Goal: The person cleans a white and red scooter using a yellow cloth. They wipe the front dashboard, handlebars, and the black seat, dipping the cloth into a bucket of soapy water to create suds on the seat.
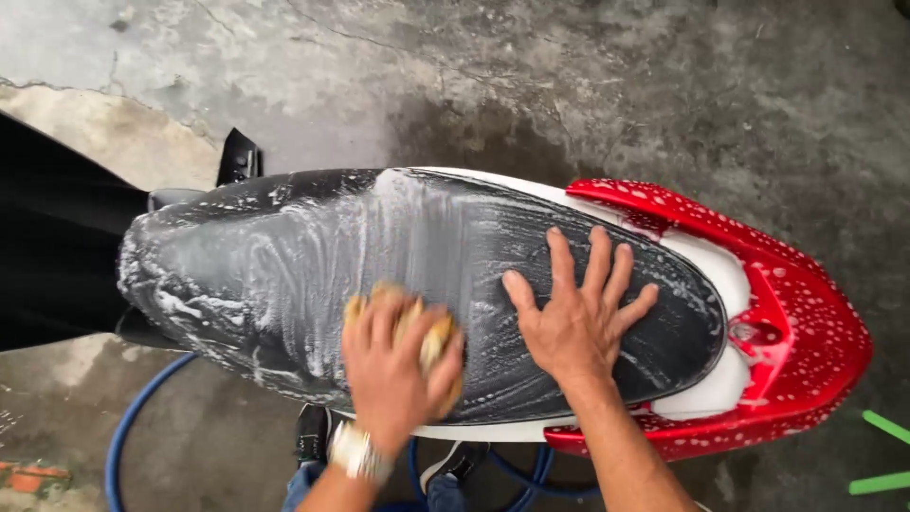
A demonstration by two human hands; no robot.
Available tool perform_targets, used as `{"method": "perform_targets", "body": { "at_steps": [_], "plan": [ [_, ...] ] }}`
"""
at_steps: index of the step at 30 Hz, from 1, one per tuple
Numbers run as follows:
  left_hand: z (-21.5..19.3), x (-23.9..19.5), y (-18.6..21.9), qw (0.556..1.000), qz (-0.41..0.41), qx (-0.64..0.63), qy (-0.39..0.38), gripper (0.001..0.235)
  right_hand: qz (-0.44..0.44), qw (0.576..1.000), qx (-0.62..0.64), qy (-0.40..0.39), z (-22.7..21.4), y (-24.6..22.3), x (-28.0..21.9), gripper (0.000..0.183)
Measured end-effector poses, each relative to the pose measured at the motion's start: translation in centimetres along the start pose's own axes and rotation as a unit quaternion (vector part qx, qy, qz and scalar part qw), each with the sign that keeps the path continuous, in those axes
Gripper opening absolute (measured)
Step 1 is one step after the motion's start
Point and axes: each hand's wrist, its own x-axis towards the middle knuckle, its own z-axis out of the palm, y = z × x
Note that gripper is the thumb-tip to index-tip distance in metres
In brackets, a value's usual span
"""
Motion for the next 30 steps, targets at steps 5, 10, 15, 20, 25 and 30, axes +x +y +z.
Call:
{"method": "perform_targets", "body": {
  "at_steps": [5, 10, 15, 20, 25, 30],
  "plan": [
    [7.2, 5.8, -3.8, 0.997, -0.009, 0.053, 0.049, 0.032, -0.029, 0.996, -0.026, 0.080, 0.6, 0.4, -0.4, 0.062],
    [0.0, -0.7, -0.2, 1.000, -0.007, 0.000, -0.017, 0.036, -0.027, 0.997, -0.014, 0.067, 0.5, 0.3, -0.5, 0.062],
    [5.6, 3.9, -4.0, 0.998, -0.025, 0.051, -0.011, 0.032, -0.020, 0.997, -0.021, 0.066, 0.8, 0.4, -0.1, 0.064],
    [2.6, 3.8, -1.9, 0.998, -0.041, 0.036, 0.033, 0.027, -0.005, 1.000, 0.001, 0.031, 0.4, -0.4, 0.4, 0.063],
    [1.9, 1.2, -1.5, 0.999, -0.036, 0.004, -0.018, 0.020, -0.014, 1.000, -0.002, 0.027, 0.5, 0.1, 0.0, 0.063],
    [6.5, 6.8, -3.5, 0.992, -0.061, 0.079, 0.079, 0.024, -0.017, 0.999, 0.001, 0.043, 0.3, 0.0, -0.2, 0.062]
  ]
}}
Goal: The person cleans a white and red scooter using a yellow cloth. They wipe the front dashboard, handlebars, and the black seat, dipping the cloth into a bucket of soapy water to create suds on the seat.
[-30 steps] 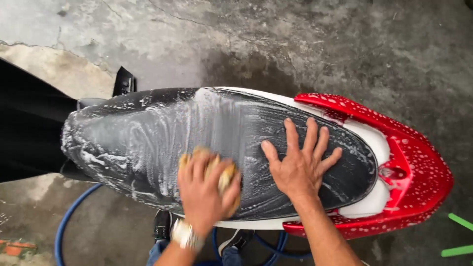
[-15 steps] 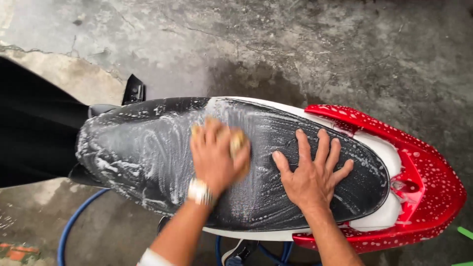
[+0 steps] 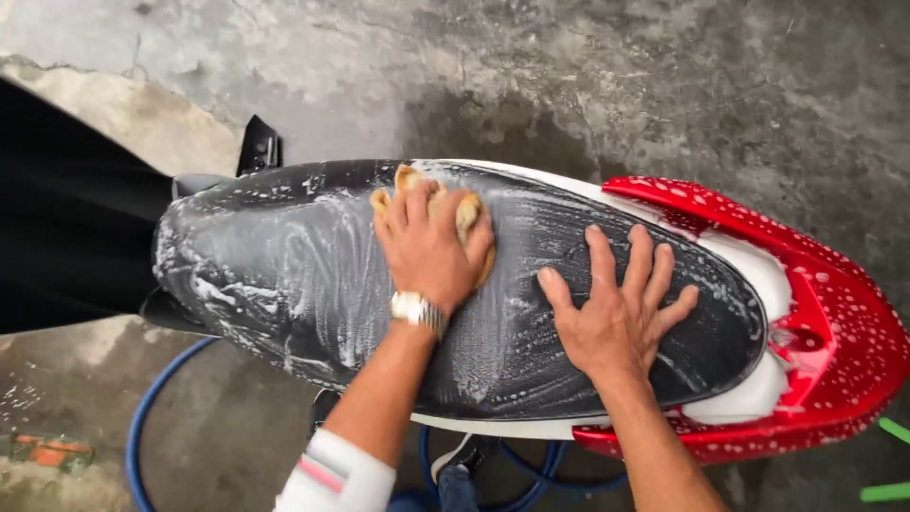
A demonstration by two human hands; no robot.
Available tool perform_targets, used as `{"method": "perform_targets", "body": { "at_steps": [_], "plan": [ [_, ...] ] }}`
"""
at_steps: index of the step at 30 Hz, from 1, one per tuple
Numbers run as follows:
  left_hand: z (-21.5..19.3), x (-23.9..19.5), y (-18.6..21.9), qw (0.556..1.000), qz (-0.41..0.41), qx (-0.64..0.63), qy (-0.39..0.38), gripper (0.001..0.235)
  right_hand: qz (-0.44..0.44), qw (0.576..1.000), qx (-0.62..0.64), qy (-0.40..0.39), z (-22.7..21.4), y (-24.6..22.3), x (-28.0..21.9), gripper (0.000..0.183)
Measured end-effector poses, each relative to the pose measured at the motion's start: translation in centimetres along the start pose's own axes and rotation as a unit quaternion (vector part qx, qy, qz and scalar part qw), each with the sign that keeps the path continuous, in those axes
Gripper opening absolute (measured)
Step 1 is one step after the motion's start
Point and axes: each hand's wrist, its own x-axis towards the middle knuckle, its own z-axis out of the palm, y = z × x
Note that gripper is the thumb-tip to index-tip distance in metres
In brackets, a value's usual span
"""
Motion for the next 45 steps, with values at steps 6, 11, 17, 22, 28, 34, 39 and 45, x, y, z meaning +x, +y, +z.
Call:
{"method": "perform_targets", "body": {
  "at_steps": [6, 11, 17, 22, 28, 34, 39, 45],
  "plan": [
    [-7.4, -7.1, 1.4, 0.993, 0.017, -0.074, -0.093, 0.023, -0.011, 1.000, -0.018, 0.022, 0.4, 0.2, 0.0, 0.063],
    [0.5, 0.0, -0.1, 0.999, 0.027, -0.033, -0.027, 0.025, -0.007, 1.000, -0.005, 0.018, 0.6, 0.2, 0.2, 0.064],
    [-7.6, -6.0, 1.2, 0.990, 0.057, -0.085, -0.102, 0.029, 0.005, 1.000, -0.006, -0.007, 0.3, 0.0, 0.0, 0.063],
    [-2.2, -1.5, 0.0, 0.987, 0.099, -0.091, -0.093, 0.025, 0.003, 1.000, -0.018, 0.022, 0.6, -0.1, 0.5, 0.064],
    [-6.8, -5.2, 1.5, 0.985, 0.070, -0.092, -0.126, 0.035, 0.026, 0.999, -0.010, -0.025, -0.1, -0.2, 0.1, 0.066],
    [-2.8, -1.4, -0.1, 0.983, 0.112, -0.101, -0.108, 0.026, -0.029, 0.993, -0.061, 0.098, 1.1, -0.2, 0.2, 0.063],
    [-4.2, -3.0, 1.0, 0.987, 0.068, -0.084, -0.117, 0.041, -0.002, 1.000, -0.016, 0.024, 0.6, 0.3, -0.2, 0.065],
    [-5.9, -2.9, 0.6, 0.980, 0.119, -0.124, -0.105, 0.025, -0.036, 0.986, -0.098, 0.130, 1.1, 0.4, -0.2, 0.064]
  ]
}}
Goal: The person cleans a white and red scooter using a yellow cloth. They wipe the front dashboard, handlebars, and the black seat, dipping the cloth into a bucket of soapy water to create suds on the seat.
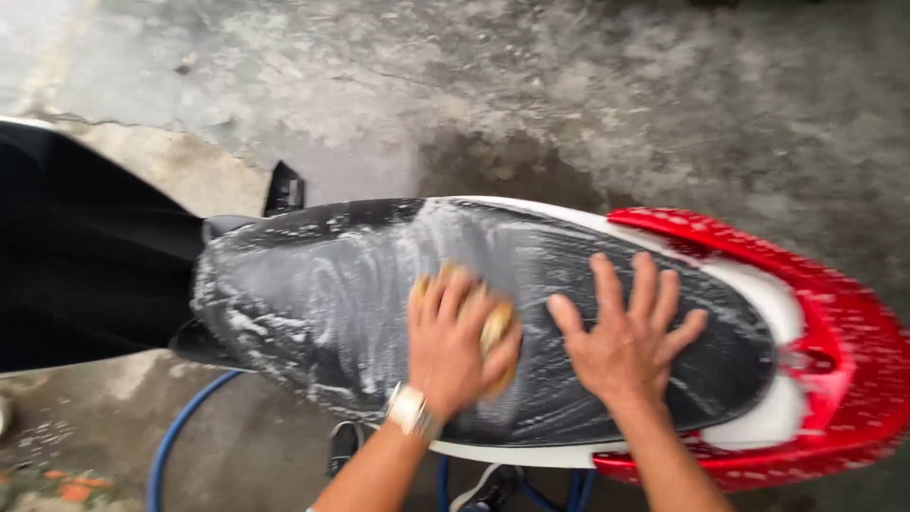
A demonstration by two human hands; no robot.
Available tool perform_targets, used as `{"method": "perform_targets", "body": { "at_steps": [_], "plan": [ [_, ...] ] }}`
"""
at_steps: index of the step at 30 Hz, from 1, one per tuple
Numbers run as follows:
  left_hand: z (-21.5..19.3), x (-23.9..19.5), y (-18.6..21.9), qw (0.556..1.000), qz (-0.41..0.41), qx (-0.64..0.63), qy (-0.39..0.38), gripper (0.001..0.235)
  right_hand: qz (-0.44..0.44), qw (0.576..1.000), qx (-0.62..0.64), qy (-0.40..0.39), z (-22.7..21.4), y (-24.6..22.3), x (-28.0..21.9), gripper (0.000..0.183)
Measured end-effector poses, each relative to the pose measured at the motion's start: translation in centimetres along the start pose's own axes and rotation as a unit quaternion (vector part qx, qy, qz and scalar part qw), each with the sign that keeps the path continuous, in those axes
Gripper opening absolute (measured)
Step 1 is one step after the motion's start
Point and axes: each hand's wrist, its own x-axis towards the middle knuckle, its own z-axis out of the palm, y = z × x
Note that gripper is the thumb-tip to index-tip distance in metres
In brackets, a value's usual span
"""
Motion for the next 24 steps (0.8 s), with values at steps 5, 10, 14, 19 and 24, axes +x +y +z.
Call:
{"method": "perform_targets", "body": {
  "at_steps": [5, 10, 14, 19, 24],
  "plan": [
    [3.2, 0.5, -0.6, 0.994, -0.068, 0.068, 0.046, 0.032, 0.055, 0.984, 0.076, -0.153, -0.7, 0.6, -0.5, 0.065],
    [-0.5, -3.8, 2.2, 0.995, -0.088, 0.015, -0.039, 0.033, 0.039, 0.989, 0.083, -0.112, -1.1, 0.2, 0.5, 0.063],
    [2.8, 1.4, -2.1, 0.998, -0.046, 0.045, 0.014, 0.028, 0.048, 0.987, 0.083, -0.128, -0.9, -0.4, 0.6, 0.065],
    [1.6, 0.3, 0.0, 0.994, -0.052, 0.075, 0.063, 0.034, 0.054, 0.985, 0.098, -0.131, -1.0, -0.1, 1.0, 0.066],
    [-0.7, -0.7, 0.7, 1.000, -0.009, -0.007, -0.023, 0.025, 0.040, 0.994, 0.041, -0.094, -0.8, -0.2, 0.6, 0.064]
  ]
}}
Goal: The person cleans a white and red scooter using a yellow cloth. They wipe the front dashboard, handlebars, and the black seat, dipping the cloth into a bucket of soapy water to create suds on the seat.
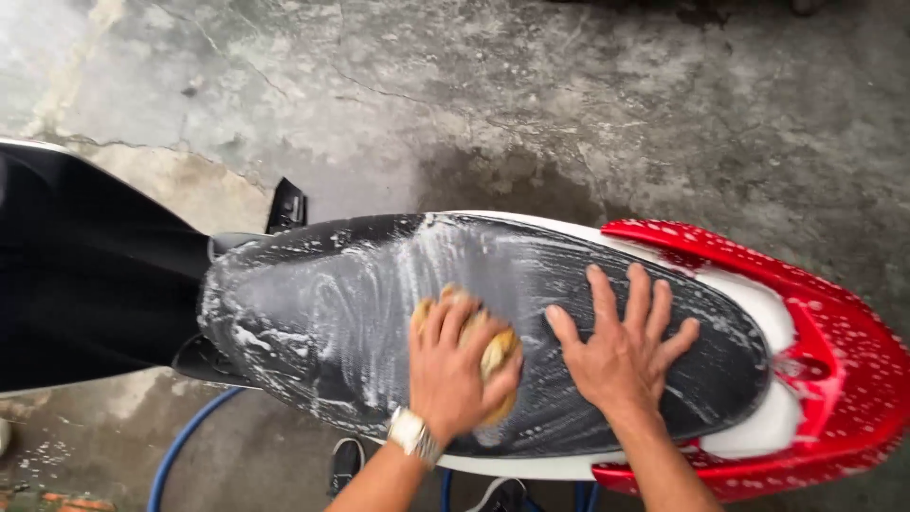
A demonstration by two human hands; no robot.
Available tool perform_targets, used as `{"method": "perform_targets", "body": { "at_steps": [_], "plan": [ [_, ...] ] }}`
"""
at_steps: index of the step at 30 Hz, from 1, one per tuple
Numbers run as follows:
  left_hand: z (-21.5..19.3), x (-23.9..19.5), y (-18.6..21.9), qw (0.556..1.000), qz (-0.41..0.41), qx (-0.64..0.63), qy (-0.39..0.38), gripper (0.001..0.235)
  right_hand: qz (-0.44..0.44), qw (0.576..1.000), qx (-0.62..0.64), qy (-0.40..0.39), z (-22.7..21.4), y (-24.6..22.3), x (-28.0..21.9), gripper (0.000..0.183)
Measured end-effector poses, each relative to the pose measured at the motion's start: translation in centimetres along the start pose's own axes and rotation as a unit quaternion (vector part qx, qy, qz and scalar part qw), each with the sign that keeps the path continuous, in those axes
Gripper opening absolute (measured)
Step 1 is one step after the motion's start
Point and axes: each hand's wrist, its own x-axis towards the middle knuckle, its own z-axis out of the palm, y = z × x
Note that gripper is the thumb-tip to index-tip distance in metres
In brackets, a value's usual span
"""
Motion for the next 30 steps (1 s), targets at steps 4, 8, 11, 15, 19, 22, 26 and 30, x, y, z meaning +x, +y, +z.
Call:
{"method": "perform_targets", "body": {
  "at_steps": [4, 8, 11, 15, 19, 22, 26, 30],
  "plan": [
    [4.8, 2.8, -2.8, 0.992, -0.052, 0.082, 0.078, 0.028, 0.001, 1.000, 0.009, -0.006, 0.5, 0.5, -0.5, 0.063],
    [1.2, -0.1, 0.3, 0.996, -0.052, 0.054, 0.039, 0.034, 0.011, 0.999, 0.036, -0.039, -0.2, 0.1, 0.0, 0.063],
    [0.0, -0.7, 0.8, 1.000, -0.025, 0.006, -0.007, 0.027, 0.030, 0.997, 0.020, -0.063, -0.5, 0.2, 0.3, 0.065],
    [3.3, 3.2, -2.8, 0.996, -0.021, 0.073, 0.035, 0.031, 0.044, 0.994, 0.026, -0.100, -0.8, -0.2, 0.6, 0.066],
    [3.8, 2.7, -1.6, 0.984, -0.055, 0.135, 0.106, 0.033, 0.021, 0.996, 0.044, -0.076, -0.9, -0.3, 0.5, 0.065],
    [1.8, -0.1, -0.3, 0.996, -0.053, 0.072, 0.017, 0.039, 0.029, 0.996, 0.037, -0.070, -0.6, -0.1, 0.2, 0.067],
    [2.5, 1.8, -2.0, 0.999, -0.034, 0.032, 0.005, 0.034, 0.009, 1.000, 0.007, -0.002, 0.7, 0.1, 0.0, 0.065],
    [4.1, 4.9, -1.9, 0.988, -0.078, 0.092, 0.099, 0.030, 0.025, 0.999, 0.025, -0.014, 0.4, 0.2, 0.0, 0.064]
  ]
}}
